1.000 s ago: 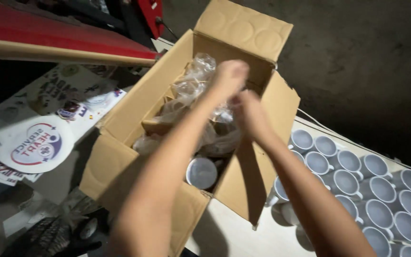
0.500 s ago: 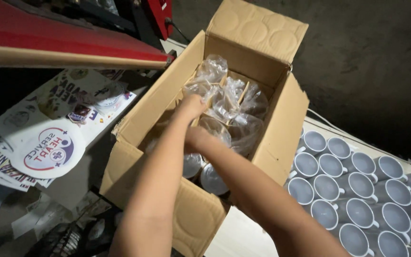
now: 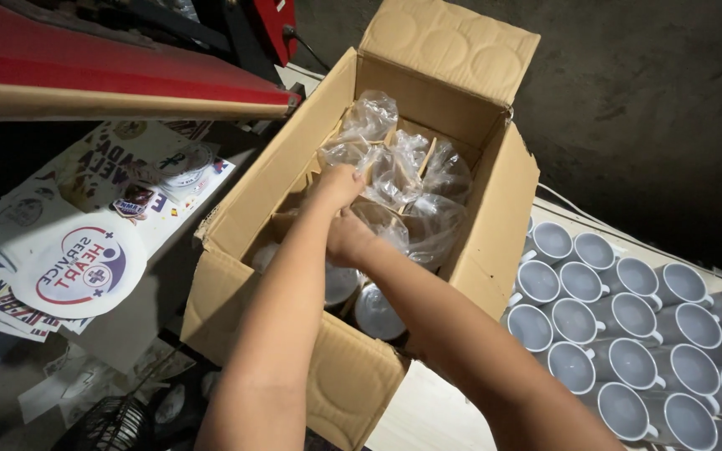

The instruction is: Unpacking white mugs from a cardboard box, removing plastic wrappers, and arranging them on a table.

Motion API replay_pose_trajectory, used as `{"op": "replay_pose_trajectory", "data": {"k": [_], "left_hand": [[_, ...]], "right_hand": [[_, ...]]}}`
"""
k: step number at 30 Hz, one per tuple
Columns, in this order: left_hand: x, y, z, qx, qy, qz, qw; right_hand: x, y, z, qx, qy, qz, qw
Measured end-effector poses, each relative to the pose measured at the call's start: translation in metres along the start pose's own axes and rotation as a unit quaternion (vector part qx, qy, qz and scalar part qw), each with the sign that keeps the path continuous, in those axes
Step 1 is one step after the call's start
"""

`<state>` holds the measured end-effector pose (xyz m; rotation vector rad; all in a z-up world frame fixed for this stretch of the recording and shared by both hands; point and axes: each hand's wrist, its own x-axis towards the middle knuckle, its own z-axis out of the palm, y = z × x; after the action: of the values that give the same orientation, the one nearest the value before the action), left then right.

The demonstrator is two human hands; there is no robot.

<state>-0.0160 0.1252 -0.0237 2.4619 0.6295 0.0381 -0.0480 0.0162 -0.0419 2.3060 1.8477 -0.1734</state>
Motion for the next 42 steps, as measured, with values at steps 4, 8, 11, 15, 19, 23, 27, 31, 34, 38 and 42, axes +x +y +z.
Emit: {"op": "replay_pose_trajectory", "data": {"k": [4, 8, 11, 15, 19, 23, 27, 31, 34, 38, 42], "left_hand": [[-0.001, 0.004, -0.008, -0.046, -0.02, -0.03, 0.998], [0.004, 0.008, -0.021, -0.098, 0.213, 0.057, 0.97], [-0.019, 0.025, -0.062, -0.199, 0.32, 0.038, 0.926], [-0.017, 0.021, -0.074, -0.26, 0.476, 0.041, 0.839], [0.0, 0.03, -0.061, -0.351, 0.361, 0.023, 0.864], [-0.015, 0.072, -0.062, -0.626, 0.061, -0.147, 0.763], [-0.014, 0.079, -0.049, -0.76, -0.127, -0.164, 0.616], [0.008, 0.053, -0.02, -0.772, -0.15, -0.12, 0.606], [0.012, 0.05, -0.023, -0.795, -0.176, -0.084, 0.574], [0.003, 0.053, -0.031, -0.78, -0.174, -0.057, 0.599], [0.0, 0.056, -0.036, -0.743, -0.128, -0.122, 0.646]], "right_hand": [[-0.001, 0.027, -0.007, 0.062, 0.105, -0.063, 0.991], [-0.044, 0.035, -0.078, 0.263, 0.108, -0.011, 0.959], [-0.033, 0.074, -0.053, 0.315, 0.213, -0.015, 0.925], [-0.049, 0.098, -0.07, 0.346, 0.35, 0.151, 0.857], [-0.063, 0.097, -0.081, 0.326, 0.512, 0.214, 0.765], [-0.062, 0.107, -0.074, 0.305, 0.591, 0.286, 0.69], [-0.065, 0.111, -0.075, 0.24, 0.645, 0.262, 0.677], [-0.055, 0.128, -0.057, 0.403, 0.61, 0.26, 0.631], [-0.057, 0.13, -0.069, 0.447, 0.597, 0.263, 0.612], [-0.056, 0.135, -0.073, 0.471, 0.645, 0.259, 0.543], [-0.05, 0.155, -0.06, 0.55, 0.614, 0.304, 0.478]]}}
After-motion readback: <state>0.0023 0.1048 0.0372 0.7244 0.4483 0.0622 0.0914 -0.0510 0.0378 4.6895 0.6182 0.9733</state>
